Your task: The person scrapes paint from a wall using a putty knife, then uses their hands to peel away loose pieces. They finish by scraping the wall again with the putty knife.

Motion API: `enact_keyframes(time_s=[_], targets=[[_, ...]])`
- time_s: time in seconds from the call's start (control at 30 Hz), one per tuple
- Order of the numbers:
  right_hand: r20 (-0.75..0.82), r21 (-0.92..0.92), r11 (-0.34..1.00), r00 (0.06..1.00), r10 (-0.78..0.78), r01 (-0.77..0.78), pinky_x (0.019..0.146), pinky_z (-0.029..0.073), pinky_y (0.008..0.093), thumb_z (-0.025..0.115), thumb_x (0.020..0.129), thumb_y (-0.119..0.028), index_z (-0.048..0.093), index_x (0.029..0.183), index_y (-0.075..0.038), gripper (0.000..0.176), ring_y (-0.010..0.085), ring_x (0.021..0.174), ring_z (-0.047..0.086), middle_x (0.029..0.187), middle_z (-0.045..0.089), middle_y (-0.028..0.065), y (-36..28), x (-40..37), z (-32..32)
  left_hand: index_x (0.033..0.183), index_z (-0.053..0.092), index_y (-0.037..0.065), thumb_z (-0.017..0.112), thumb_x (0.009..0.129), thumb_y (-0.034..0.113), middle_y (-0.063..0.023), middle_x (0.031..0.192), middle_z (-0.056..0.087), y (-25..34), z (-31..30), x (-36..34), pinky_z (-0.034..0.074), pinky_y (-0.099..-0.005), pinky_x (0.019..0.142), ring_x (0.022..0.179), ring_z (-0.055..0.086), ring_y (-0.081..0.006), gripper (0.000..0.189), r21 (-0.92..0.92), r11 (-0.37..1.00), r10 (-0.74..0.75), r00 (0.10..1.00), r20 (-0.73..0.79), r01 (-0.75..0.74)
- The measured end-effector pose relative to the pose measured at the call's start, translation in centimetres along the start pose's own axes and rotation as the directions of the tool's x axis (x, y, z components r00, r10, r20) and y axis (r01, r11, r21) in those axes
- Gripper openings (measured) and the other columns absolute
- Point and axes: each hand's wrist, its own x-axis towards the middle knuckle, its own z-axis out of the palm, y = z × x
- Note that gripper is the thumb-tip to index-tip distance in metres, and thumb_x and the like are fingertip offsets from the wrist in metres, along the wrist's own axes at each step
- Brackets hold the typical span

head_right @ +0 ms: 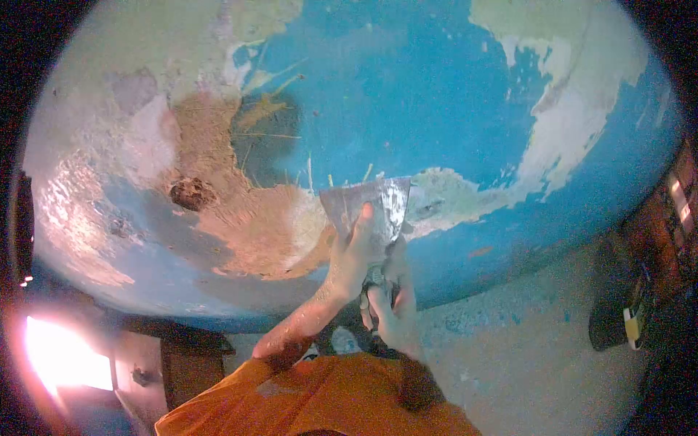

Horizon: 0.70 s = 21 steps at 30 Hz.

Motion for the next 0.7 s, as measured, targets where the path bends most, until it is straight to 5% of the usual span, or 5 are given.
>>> enact_keyframes(time_s=[0.3, 0.37, 0.47, 0.6, 0.7], targets=[[-0.184, -0.344, 0.929, 0.961, -0.208, 0.135, 0.041, 0.032, 0.0189, 0.054, 0.084, -0.025, 0.033, 0.103, -0.006, 0.034, 0.0062, 0.048, 0.043, 0.064, 0.045, 0.0012, 1.0, -1.0, 0.2, 0.088, 0.048, 0.003, 0.049, 0.087, 0.032, -0.0021, 0.065, 0.049, 1.4, 0.6, -2.4, 0.04, -0.0249, 0.051, 0.054, 0.048, -0.0094, 0.029, -0.093, 0.991, 0.103, 0.987, 0.125, -0.092], [-0.138, -0.667, 0.681, 0.849, -0.51, 0.301, 0.049, 0.035, 0.0191, 0.053, 0.084, -0.025, 0.036, 0.104, -0.005, 0.033, 0.0057, 0.059, 0.044, 0.071, 0.046, 0.0014, 1.8, -1.2, 1.1, 0.084, 0.048, 0.004, 0.049, 0.087, 0.033, -0.0029, 0.062, 0.048, 2.4, -0.5, -2.7, 0.039, -0.025, 0.047, 0.051, 0.048, -0.0102, 0.03, -0.202, 0.978, -0.015, 0.981, 0.195, 0.055], [-0.062, -0.784, 0.534, 0.817, -0.573, 0.316, 0.055, 0.036, 0.0194, 0.052, 0.084, -0.025, 0.038, 0.106, -0.004, 0.033, 0.0058, 0.067, 0.042, 0.077, 0.046, 0.0017, -0.2, -1.1, 4.0, 0.076, 0.045, 0.006, 0.048, 0.087, 0.036, -0.0024, 0.058, 0.048, 4.5, -1.3, -2.7, 0.039, -0.0242, 0.046, 0.049, 0.048, -0.0103, 0.033, -0.246, 0.964, -0.067, 0.987, 0.147, 0.102], [-0.151, -0.721, 0.65, 0.862, -0.484, 0.239, 0.06, 0.043, 0.0294, 0.055, 0.082, -0.019, 0.043, 0.107, -0.001, 0.033, 0.0165, 0.064, 0.051, 0.078, 0.051, 0.0048, -2.8, -1.5, 5.6, 0.089, 0.048, 0.004, 0.052, 0.085, 0.037, -0.0034, 0.065, 0.049, 6.1, -1.7, -2.9, 0.041, -0.0245, 0.052, 0.058, 0.051, -0.0109, 0.033, -0.128, 0.987, 0.123, 0.967, 0.223, -0.096], [-0.198, -0.238, 0.952, 0.95, -0.242, 0.193, 0.037, 0.031, 0.0202, 0.048, 0.086, -0.03, 0.043, 0.107, -0.002, 0.036, 0.0074, 0.044, 0.039, 0.057, 0.041, 0.001, -3.2, -2.8, 6.7, 0.109, 0.042, 0.001, 0.057, 0.081, 0.037, -0.0059, 0.077, 0.052, 5.9, -2.1, -4.4, 0.043, -0.0266, 0.061, 0.072, 0.052, -0.012, 0.048, -0.148, 0.961, 0.271, 0.899, 0.343, -0.233]])
